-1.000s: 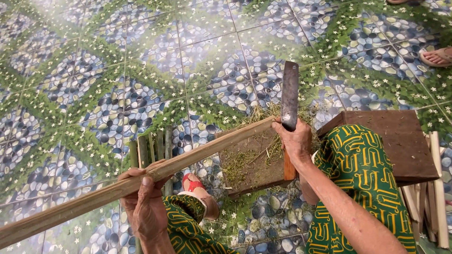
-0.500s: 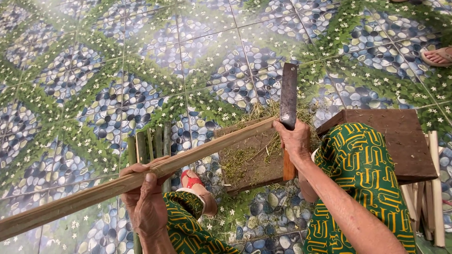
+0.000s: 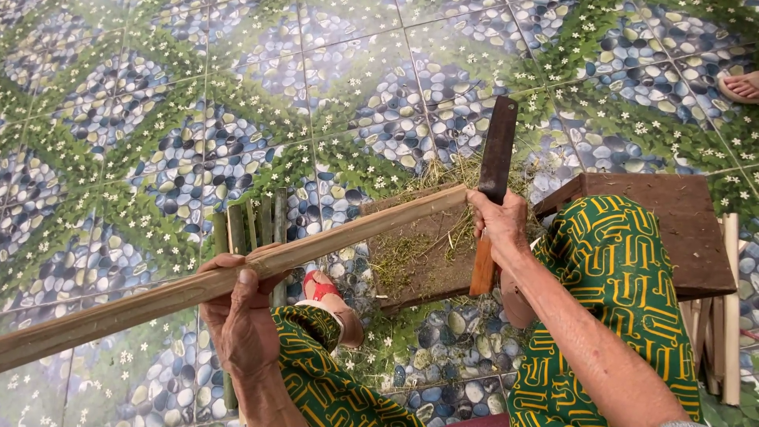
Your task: The person sits on a tiled floor and uses a knife to shave the outer layer off a bamboo pole, rotating it to remove the green skin and smooth the surface. The person works on multiple bamboo pieces, placing finished pieces aside.
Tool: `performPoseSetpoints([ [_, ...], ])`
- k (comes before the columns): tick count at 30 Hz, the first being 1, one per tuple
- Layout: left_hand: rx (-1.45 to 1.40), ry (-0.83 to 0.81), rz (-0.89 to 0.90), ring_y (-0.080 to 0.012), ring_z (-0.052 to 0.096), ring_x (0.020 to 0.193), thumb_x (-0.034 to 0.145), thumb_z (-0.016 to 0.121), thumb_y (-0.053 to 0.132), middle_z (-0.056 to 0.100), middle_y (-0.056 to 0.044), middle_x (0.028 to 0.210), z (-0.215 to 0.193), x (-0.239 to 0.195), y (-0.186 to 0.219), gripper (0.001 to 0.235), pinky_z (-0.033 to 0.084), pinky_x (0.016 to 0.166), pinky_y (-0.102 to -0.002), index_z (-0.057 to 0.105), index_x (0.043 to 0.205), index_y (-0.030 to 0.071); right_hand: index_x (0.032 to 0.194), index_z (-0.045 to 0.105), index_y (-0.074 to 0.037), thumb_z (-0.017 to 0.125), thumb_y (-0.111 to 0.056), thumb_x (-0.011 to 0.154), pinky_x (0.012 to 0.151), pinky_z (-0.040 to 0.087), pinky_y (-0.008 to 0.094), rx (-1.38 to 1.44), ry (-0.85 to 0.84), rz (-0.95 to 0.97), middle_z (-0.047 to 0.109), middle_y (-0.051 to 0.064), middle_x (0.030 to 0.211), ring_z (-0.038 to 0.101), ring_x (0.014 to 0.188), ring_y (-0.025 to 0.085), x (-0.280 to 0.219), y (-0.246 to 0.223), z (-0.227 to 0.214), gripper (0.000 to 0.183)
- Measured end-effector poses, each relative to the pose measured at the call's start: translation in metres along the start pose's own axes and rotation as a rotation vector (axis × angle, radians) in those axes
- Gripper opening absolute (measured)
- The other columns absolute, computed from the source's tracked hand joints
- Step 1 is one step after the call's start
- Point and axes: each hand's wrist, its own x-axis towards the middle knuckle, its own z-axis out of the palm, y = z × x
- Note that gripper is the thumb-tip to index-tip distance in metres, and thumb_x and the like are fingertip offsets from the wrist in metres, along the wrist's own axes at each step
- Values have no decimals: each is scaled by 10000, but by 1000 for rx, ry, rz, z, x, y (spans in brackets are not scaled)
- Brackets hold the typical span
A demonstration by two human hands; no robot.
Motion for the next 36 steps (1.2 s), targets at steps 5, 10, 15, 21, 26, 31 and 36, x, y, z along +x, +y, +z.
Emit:
performPoseSetpoints([
  [5,-6,13,7,-338,689,1145,1003,667,169,596,-55,1136,-4,1,-2,174,668,873,-441,590,1156,139,967,692,-30,765,-100,931,350,458,264,17,17,18,572,13,613,487,410,107,3,2,-3,108],
  [10,-4,56,24,-345,705,1126,1009,654,134,618,-69,1092,-5,2,-1,155,674,894,-427,601,1154,128,989,665,-39,757,-102,935,365,465,266,68,29,60,527,-5,619,474,444,95,9,11,-9,123],
  [15,-58,141,7,-312,707,1078,994,681,151,628,-63,1074,-11,5,-9,185,684,885,-467,608,1163,128,1116,594,-10,561,-76,1054,363,407,226,-404,-177,267,621,80,722,469,438,124,-11,21,13,97],
  [21,-83,226,-18,-301,654,1126,986,689,130,565,-68,1242,-25,8,-17,174,695,886,-475,621,1147,136,1660,209,-160,566,-7,945,356,280,237,-922,-439,12,472,-10,630,385,448,102,-10,131,12,814],
  [26,-64,211,-41,-313,691,1062,965,702,149,616,-112,1110,-23,10,-19,207,686,878,-489,604,1145,120,1592,321,-149,613,59,907,499,486,263,-911,-432,-246,398,99,965,489,741,213,-7,191,1,773],
  [31,-43,306,-56,-341,728,986,961,695,71,632,-123,1099,-21,12,-29,233,693,841,-495,575,1160,83,1576,386,-96,710,-107,881,746,630,601,-1129,-452,-194,504,221,1221,710,983,473,-18,174,4,767],
  [36,29,265,-94,-356,735,967,959,697,83,684,-229,1070,-23,12,-34,216,685,784,-476,589,1145,58,1513,510,-171,759,-260,863,802,633,538,-1287,-471,-264,496,142,1219,596,1093,352,-16,170,-3,702],
])
